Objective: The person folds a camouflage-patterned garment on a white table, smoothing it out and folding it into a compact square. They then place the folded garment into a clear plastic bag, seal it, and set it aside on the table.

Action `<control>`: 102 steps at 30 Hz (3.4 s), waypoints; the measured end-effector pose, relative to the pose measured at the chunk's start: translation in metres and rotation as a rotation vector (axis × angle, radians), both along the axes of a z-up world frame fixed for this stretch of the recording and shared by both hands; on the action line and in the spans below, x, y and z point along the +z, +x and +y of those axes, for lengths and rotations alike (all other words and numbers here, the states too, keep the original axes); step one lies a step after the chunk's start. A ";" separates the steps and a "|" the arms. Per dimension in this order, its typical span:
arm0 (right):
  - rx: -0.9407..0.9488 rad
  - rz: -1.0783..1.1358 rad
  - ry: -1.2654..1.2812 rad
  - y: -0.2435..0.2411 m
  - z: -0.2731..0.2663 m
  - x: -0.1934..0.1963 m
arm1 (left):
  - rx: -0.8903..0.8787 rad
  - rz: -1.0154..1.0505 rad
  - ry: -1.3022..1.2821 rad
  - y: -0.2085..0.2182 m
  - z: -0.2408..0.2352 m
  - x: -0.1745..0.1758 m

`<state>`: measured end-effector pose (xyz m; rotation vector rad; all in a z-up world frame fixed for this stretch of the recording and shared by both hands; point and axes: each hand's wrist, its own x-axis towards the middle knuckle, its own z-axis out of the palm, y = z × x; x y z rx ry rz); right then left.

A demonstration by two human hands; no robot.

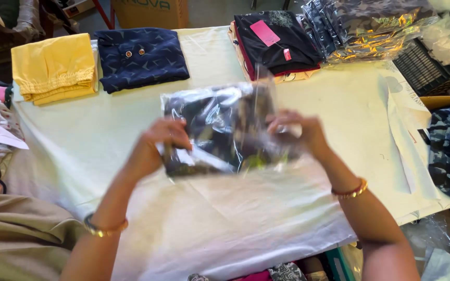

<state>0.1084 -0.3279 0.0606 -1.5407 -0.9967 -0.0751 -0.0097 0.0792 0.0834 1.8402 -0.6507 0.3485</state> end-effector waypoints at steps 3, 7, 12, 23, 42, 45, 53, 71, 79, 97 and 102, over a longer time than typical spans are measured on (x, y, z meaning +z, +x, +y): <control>-0.115 -0.117 -0.399 -0.018 -0.012 -0.041 | 0.006 -0.040 0.385 -0.016 -0.001 -0.052; 0.007 -0.160 -0.487 -0.028 -0.020 -0.048 | 0.039 0.017 0.655 -0.015 -0.004 -0.061; -0.181 0.027 -0.416 -0.051 0.029 -0.010 | 0.091 -0.007 0.726 0.007 -0.067 -0.037; -0.470 0.372 -0.638 -0.077 0.059 -0.003 | -0.016 0.139 0.915 0.032 -0.122 -0.041; -0.401 -0.380 -1.003 -0.129 0.055 -0.045 | 0.250 0.216 0.904 0.122 -0.184 -0.097; -0.310 -0.365 -1.049 -0.149 0.044 -0.045 | 0.292 0.189 0.923 0.120 -0.183 -0.094; -0.005 -0.166 -1.026 -0.178 -0.011 -0.013 | 0.238 0.202 0.967 0.124 -0.183 -0.092; -1.055 -0.137 -1.067 -0.018 -0.373 -0.139 | 0.280 0.248 0.931 0.117 -0.183 -0.086; -1.133 -0.453 -1.192 -0.037 -0.193 -0.072 | 0.293 0.223 0.929 0.122 -0.182 -0.090; -0.179 -0.620 -0.723 -0.031 0.013 -0.040 | 0.151 -0.042 1.019 0.026 -0.154 -0.067; -0.163 -0.583 -0.716 -0.031 0.015 -0.037 | 0.064 0.115 1.094 -0.025 -0.174 -0.030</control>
